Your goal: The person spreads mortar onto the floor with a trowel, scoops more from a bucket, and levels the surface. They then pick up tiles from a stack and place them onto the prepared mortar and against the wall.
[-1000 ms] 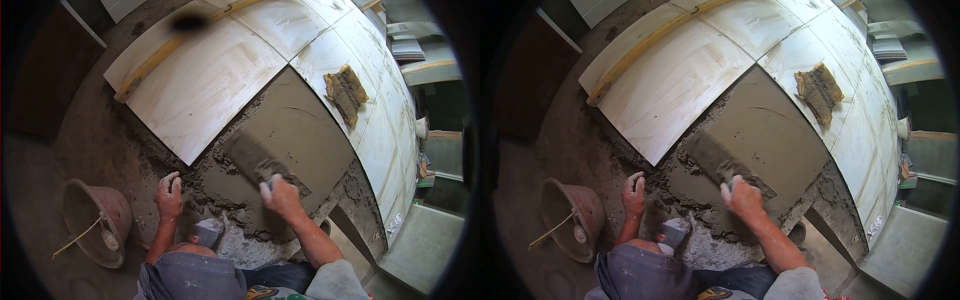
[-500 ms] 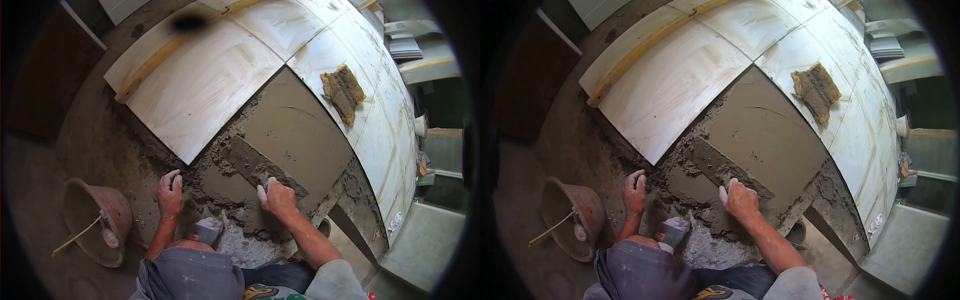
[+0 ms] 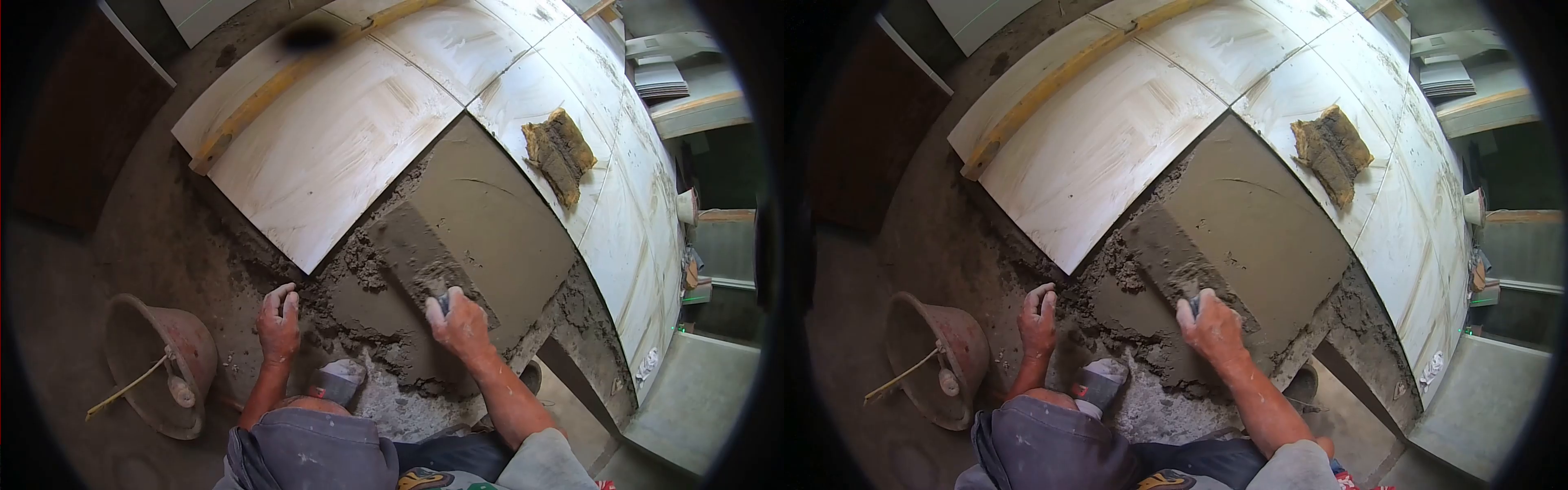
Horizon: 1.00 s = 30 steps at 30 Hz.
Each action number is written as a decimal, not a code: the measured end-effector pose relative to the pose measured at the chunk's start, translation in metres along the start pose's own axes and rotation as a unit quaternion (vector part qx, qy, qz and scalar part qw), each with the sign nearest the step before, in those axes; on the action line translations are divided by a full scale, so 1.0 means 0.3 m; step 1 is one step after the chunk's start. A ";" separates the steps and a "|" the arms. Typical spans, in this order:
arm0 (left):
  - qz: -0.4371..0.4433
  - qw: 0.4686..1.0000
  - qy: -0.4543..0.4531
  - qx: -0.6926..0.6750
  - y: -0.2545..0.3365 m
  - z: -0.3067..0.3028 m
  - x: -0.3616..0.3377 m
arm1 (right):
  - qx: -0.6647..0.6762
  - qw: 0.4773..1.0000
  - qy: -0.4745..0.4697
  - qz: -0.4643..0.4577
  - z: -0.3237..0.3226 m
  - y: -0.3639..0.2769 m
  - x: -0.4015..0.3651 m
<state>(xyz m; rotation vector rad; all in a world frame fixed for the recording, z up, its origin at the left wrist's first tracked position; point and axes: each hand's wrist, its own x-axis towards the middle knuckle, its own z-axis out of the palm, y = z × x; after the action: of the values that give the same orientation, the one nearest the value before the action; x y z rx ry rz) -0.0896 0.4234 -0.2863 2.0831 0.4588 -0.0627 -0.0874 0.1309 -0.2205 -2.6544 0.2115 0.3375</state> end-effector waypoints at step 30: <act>0.003 1.000 0.006 -0.012 -0.025 -0.025 0.005 | -0.120 0.990 -0.067 -0.005 -0.071 0.219 0.481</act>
<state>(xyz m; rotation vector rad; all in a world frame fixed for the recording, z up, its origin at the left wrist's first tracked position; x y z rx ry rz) -0.0917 0.4337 -0.2888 2.0622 0.4585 -0.0402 0.0417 0.0497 -0.2686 -2.8521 0.1196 0.5692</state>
